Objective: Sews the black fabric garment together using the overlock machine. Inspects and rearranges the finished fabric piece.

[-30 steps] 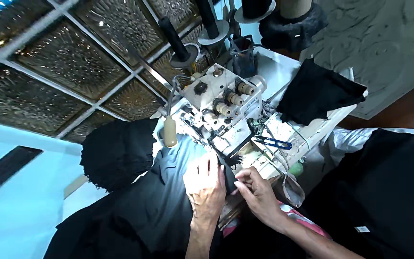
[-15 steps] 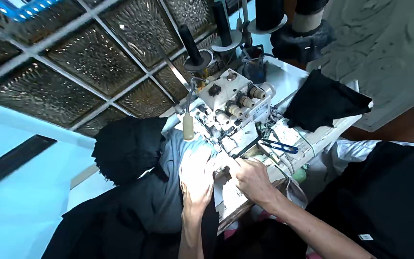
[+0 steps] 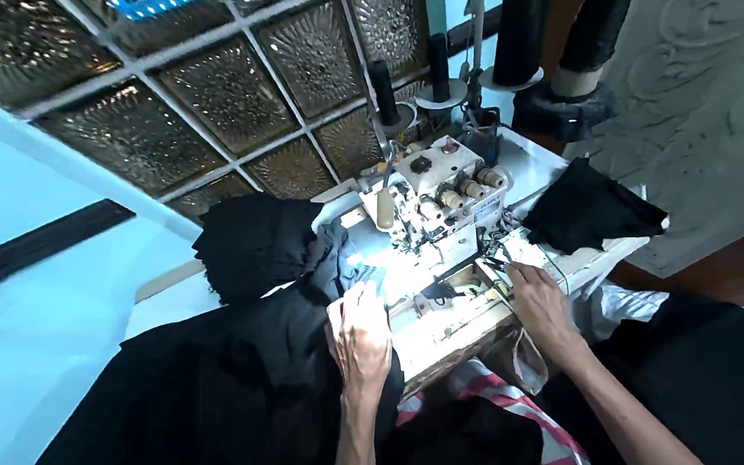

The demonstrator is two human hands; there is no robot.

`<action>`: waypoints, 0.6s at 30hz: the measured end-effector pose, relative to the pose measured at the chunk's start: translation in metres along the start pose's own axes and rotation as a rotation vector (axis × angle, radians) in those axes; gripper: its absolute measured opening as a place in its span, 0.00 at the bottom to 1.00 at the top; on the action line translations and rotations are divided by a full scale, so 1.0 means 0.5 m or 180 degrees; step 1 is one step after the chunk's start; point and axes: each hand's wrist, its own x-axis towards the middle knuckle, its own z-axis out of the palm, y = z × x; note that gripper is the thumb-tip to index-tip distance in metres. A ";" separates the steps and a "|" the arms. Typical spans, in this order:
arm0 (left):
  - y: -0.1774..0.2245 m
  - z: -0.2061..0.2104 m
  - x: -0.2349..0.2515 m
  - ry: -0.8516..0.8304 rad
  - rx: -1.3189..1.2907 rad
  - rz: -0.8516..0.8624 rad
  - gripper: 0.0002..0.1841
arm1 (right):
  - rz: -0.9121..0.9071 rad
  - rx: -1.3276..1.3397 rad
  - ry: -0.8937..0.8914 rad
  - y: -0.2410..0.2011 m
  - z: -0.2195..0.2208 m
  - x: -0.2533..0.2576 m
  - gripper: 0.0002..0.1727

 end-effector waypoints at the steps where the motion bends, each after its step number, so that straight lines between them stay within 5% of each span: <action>1: 0.001 -0.002 -0.003 0.0004 0.0028 0.0011 0.15 | -0.0071 -0.0065 0.0012 0.004 0.001 0.005 0.20; 6: 0.000 0.003 -0.012 -0.0010 -0.0063 -0.0049 0.23 | -0.0292 -0.0227 0.0404 0.022 -0.007 0.027 0.11; 10: -0.001 0.008 -0.019 0.0025 -0.0145 -0.0037 0.27 | -0.0493 -0.0045 0.0762 -0.035 -0.051 0.027 0.13; 18: 0.007 0.008 -0.025 0.0016 -0.0201 -0.0237 0.27 | -0.0514 0.0002 -0.0975 -0.239 -0.116 0.090 0.23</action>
